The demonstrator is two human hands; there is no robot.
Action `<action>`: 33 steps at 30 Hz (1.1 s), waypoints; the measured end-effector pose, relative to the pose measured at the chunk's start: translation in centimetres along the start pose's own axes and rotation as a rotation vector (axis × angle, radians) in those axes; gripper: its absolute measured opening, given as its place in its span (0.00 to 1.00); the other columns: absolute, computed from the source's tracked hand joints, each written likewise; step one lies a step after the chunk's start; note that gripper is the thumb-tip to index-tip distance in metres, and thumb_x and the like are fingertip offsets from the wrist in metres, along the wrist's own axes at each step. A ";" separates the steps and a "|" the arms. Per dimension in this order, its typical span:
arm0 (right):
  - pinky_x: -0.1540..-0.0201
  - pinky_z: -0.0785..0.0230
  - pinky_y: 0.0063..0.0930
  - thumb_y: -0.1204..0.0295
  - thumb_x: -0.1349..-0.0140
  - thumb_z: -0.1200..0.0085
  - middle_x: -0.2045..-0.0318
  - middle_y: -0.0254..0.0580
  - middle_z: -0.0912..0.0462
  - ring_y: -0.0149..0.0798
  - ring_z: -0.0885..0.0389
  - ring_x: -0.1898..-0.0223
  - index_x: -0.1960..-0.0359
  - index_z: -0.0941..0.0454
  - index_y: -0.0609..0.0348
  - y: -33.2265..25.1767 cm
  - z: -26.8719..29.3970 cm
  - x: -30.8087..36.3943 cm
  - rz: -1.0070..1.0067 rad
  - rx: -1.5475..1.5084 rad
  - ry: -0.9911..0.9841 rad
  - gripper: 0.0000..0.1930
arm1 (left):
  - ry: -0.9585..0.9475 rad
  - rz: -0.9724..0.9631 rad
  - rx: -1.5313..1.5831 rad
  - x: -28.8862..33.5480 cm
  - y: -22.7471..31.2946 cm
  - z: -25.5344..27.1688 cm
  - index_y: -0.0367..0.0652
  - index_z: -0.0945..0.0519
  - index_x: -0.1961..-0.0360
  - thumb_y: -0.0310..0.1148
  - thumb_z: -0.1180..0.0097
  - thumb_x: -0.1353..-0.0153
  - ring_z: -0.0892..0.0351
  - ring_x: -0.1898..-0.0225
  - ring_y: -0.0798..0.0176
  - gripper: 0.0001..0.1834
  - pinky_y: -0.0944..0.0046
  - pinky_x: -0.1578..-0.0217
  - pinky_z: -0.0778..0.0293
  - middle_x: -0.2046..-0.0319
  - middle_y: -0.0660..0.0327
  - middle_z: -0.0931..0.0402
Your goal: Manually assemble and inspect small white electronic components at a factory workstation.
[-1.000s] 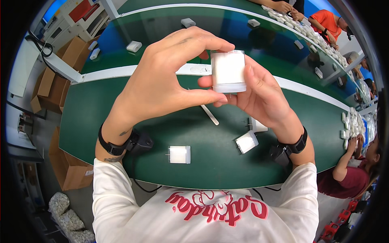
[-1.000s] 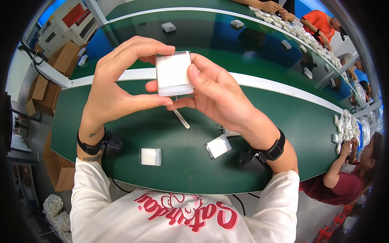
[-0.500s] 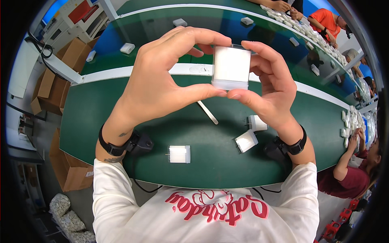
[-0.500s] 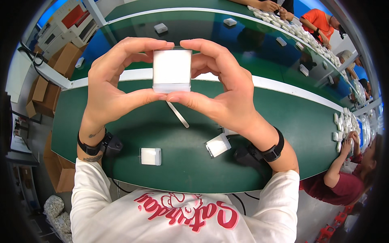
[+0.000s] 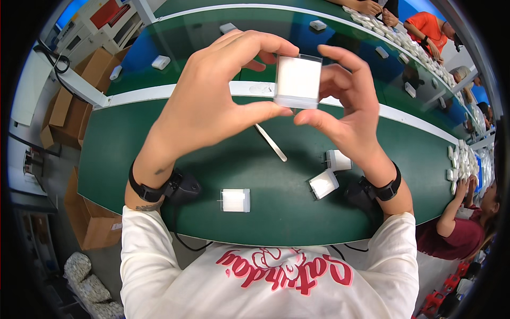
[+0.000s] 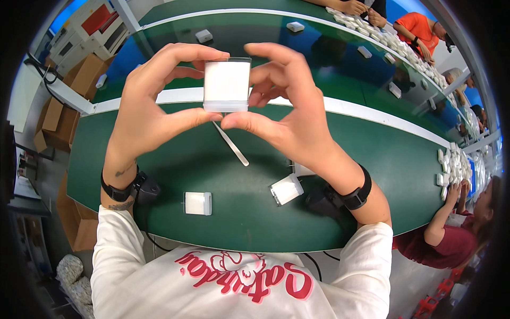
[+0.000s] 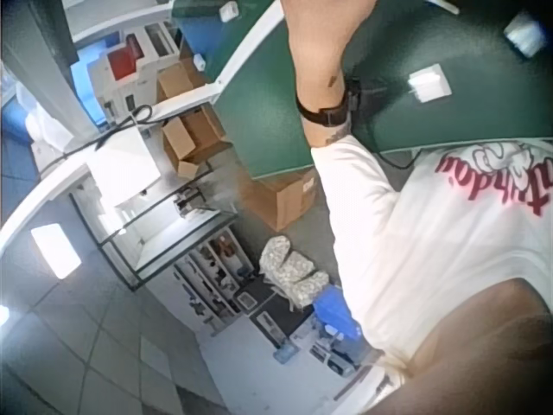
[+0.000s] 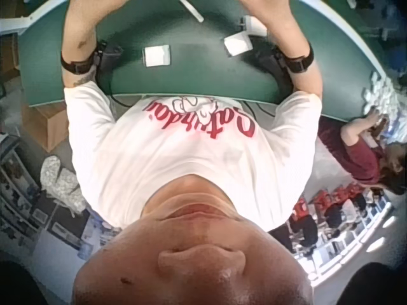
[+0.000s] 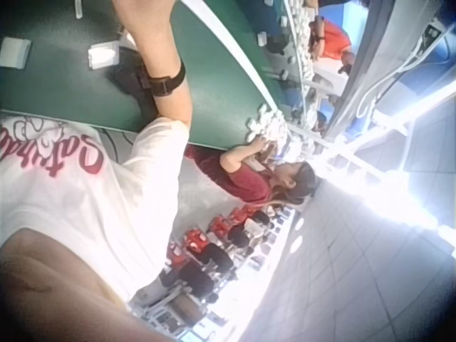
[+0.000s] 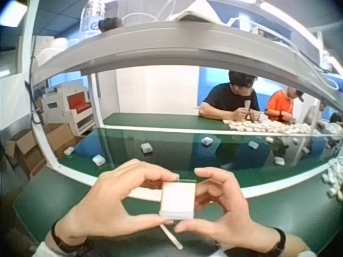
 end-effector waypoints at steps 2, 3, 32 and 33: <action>0.73 0.35 0.21 0.65 0.56 0.24 0.68 0.34 0.23 0.26 0.27 0.73 0.61 0.31 0.59 0.6 -0.3 0.4 -0.155 -0.086 0.022 0.27 | -0.070 0.045 -0.023 -0.3 -1.2 0.3 0.38 0.23 0.49 0.23 0.29 0.60 0.20 0.53 0.59 0.32 0.60 0.51 0.22 0.53 0.56 0.21; 0.72 0.34 0.22 0.63 0.54 0.25 0.70 0.34 0.25 0.27 0.28 0.73 0.64 0.31 0.58 0.7 -0.5 0.5 -0.253 0.051 -0.049 0.26 | -0.262 0.087 0.036 -0.2 -2.2 0.3 0.39 0.23 0.49 0.23 0.29 0.61 0.20 0.55 0.60 0.32 0.60 0.53 0.23 0.54 0.57 0.21; 0.44 0.27 0.41 0.58 0.27 0.58 0.42 0.57 0.28 0.46 0.23 0.44 0.34 0.44 0.55 -1.3 -1.2 0.7 -0.660 -1.018 -0.163 0.25 | 0.053 -0.062 0.047 -0.6 0.1 1.3 0.38 0.23 0.47 0.41 0.25 0.59 0.24 0.47 0.58 0.37 0.58 0.46 0.31 0.47 0.57 0.23; 0.44 0.27 0.42 0.58 0.27 0.58 0.41 0.57 0.29 0.47 0.23 0.44 0.34 0.45 0.55 -1.4 -0.9 0.6 -0.607 -1.026 -0.139 0.25 | 0.040 -0.131 -0.008 -0.7 0.5 1.0 0.38 0.23 0.47 0.42 0.23 0.63 0.24 0.47 0.57 0.40 0.57 0.46 0.30 0.47 0.56 0.23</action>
Point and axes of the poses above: each hand's wrist, its own x-axis away from the middle knuckle, its own z-axis out of the back of the hand, y = z × x, the point moved 2 cm from there along -x, towards the middle knuckle
